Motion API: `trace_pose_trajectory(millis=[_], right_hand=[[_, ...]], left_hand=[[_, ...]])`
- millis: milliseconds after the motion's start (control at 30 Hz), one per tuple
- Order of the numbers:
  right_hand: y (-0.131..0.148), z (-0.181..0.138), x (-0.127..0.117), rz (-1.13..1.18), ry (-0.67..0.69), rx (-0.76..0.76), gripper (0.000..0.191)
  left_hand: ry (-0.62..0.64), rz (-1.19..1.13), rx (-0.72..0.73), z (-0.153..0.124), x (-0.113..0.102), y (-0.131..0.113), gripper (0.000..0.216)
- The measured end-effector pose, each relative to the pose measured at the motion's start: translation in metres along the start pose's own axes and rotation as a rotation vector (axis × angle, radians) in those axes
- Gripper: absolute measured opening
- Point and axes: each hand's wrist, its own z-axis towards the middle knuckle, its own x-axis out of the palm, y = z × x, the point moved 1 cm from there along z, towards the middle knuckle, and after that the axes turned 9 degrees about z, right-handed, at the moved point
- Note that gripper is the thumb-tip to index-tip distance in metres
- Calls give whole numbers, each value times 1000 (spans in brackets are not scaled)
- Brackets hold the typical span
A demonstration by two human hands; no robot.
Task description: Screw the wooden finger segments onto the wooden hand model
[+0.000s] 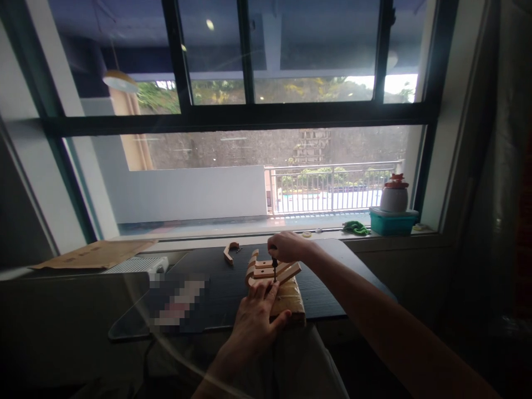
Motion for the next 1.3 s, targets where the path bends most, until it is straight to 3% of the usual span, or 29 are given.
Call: trace_pose_trajectory(millis=[433,833,1300], right_hand=[[-5,7,10,-70,-34,153,28],[0,-9,-3,-45,-35,-40,20],[-4,10,13,-9,-16,177,29]], left_hand=[[-25,11,17,1,0,0,69],[11,-2,-11,1,-1,0,69],[-4,2,-1,2,0,0,70]])
